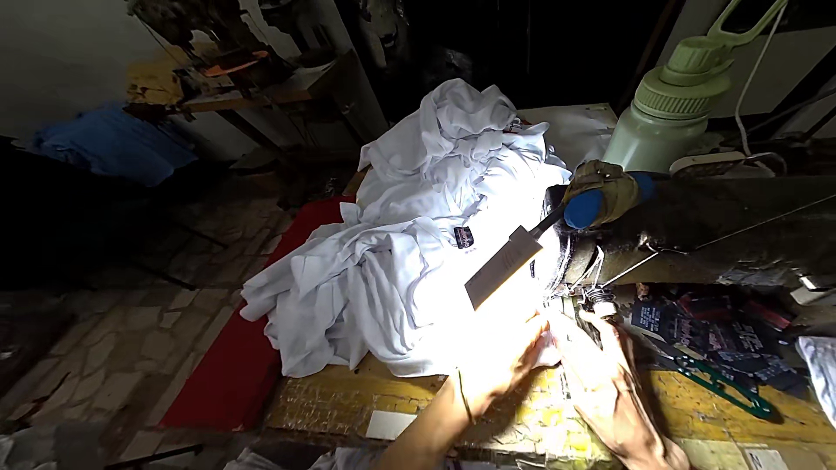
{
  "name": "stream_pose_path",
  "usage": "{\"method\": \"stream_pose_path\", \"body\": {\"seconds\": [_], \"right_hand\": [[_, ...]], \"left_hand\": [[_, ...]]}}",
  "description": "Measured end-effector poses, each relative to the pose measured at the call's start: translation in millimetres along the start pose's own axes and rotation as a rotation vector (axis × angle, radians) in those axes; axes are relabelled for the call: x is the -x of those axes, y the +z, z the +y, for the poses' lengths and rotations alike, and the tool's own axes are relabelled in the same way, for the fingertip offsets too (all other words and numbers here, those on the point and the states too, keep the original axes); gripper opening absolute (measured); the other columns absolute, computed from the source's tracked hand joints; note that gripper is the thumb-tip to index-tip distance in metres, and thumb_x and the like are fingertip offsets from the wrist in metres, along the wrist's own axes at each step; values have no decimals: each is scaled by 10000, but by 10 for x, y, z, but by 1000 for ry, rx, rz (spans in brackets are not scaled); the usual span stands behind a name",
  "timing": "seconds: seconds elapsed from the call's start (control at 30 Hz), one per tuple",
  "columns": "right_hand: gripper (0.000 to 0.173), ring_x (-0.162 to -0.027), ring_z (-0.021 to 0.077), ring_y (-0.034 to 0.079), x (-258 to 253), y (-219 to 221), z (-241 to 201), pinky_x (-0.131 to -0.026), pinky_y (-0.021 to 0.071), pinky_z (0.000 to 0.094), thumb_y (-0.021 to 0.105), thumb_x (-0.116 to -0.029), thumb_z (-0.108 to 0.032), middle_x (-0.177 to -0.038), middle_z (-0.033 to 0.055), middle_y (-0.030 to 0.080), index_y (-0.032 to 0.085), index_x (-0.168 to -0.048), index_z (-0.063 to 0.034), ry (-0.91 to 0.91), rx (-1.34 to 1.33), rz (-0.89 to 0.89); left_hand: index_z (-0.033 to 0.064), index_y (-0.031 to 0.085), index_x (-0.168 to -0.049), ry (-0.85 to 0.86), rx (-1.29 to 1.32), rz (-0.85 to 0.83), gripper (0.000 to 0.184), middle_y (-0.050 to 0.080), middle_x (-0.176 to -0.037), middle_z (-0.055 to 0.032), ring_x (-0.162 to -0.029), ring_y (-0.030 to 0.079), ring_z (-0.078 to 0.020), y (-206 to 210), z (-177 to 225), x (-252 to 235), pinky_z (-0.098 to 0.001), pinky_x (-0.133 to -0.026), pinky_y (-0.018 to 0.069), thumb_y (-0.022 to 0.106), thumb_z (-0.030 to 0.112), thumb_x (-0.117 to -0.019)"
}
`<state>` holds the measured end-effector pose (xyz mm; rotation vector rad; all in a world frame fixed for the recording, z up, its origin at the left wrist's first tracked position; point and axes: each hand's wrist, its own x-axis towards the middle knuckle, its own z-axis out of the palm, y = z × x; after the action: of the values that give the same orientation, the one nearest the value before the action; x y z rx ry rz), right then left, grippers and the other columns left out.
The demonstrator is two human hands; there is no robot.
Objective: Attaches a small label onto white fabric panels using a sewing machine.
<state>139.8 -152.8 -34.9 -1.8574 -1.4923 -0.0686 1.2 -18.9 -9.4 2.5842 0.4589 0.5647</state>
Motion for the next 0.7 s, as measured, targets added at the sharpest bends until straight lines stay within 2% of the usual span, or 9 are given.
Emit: {"method": "stream_pose_path", "body": {"seconds": [0.07, 0.17, 0.23, 0.33, 0.5, 0.63, 0.7], "right_hand": [[412, -1295, 448, 551, -67, -88, -64, -1104, 330, 672, 466, -959, -269, -1350, 147, 655, 742, -1240, -148, -33, 54, -62], [365, -1274, 429, 592, -116, -133, -117, -1056, 294, 763, 487, -922, -153, -1281, 74, 711, 776, -1143, -134, -129, 170, -119], [359, -1266, 425, 604, -105, -140, -131, -1027, 290, 793, 511, -893, -123, -1276, 69, 715, 779, -1131, -126, -146, 206, -141], [368, -1224, 412, 634, -78, -116, -150, -1009, 312, 786, 517, -874, -103, -1264, 55, 722, 777, -1133, -139, -125, 235, -130], [385, -1172, 413, 654, -90, -78, -148, -994, 328, 768, 533, -859, -90, -1241, 66, 729, 774, -1154, -141, -102, 265, -117], [390, -1168, 409, 657, -145, -47, -93, -1012, 321, 764, 475, -915, -137, -1238, 46, 733, 773, -1165, -171, -70, 248, -98], [405, -1186, 412, 646, -162, -23, -58, -1018, 316, 757, 466, -914, -139, -1252, 49, 727, 771, -1178, -164, -56, 233, -101]], "left_hand": [[95, 750, -1007, 9, -67, 31, 202, 708, -931, -43, -862, 689, -162, 60, -79, 8, -334, -767, 569, 551, 127, -990], [74, 748, -1041, 43, -50, 11, 202, 717, -966, -63, -877, 697, -180, 34, -134, 59, -337, -782, 571, 558, 75, -971], [83, 755, -1068, 58, -65, -5, 219, 720, -1015, -59, -904, 698, -179, 5, -150, 83, -334, -795, 572, 562, 66, -966], [88, 769, -1095, 49, -68, -27, 253, 736, -1048, -60, -926, 711, -181, -23, -152, 90, -336, -811, 578, 552, 59, -968], [99, 778, -1073, 68, -97, -31, 234, 726, -1047, -48, -939, 701, -172, -12, -216, 44, -330, -810, 577, 573, 73, -963], [61, 770, -1057, 86, -58, -22, 218, 707, -1028, -74, -949, 684, -173, 6, -280, -37, -303, -832, 566, 575, 48, -960], [37, 764, -1069, 85, -41, -11, 220, 701, -1024, -92, -944, 682, -185, 4, -289, -71, -297, -840, 561, 578, 25, -950]]}}
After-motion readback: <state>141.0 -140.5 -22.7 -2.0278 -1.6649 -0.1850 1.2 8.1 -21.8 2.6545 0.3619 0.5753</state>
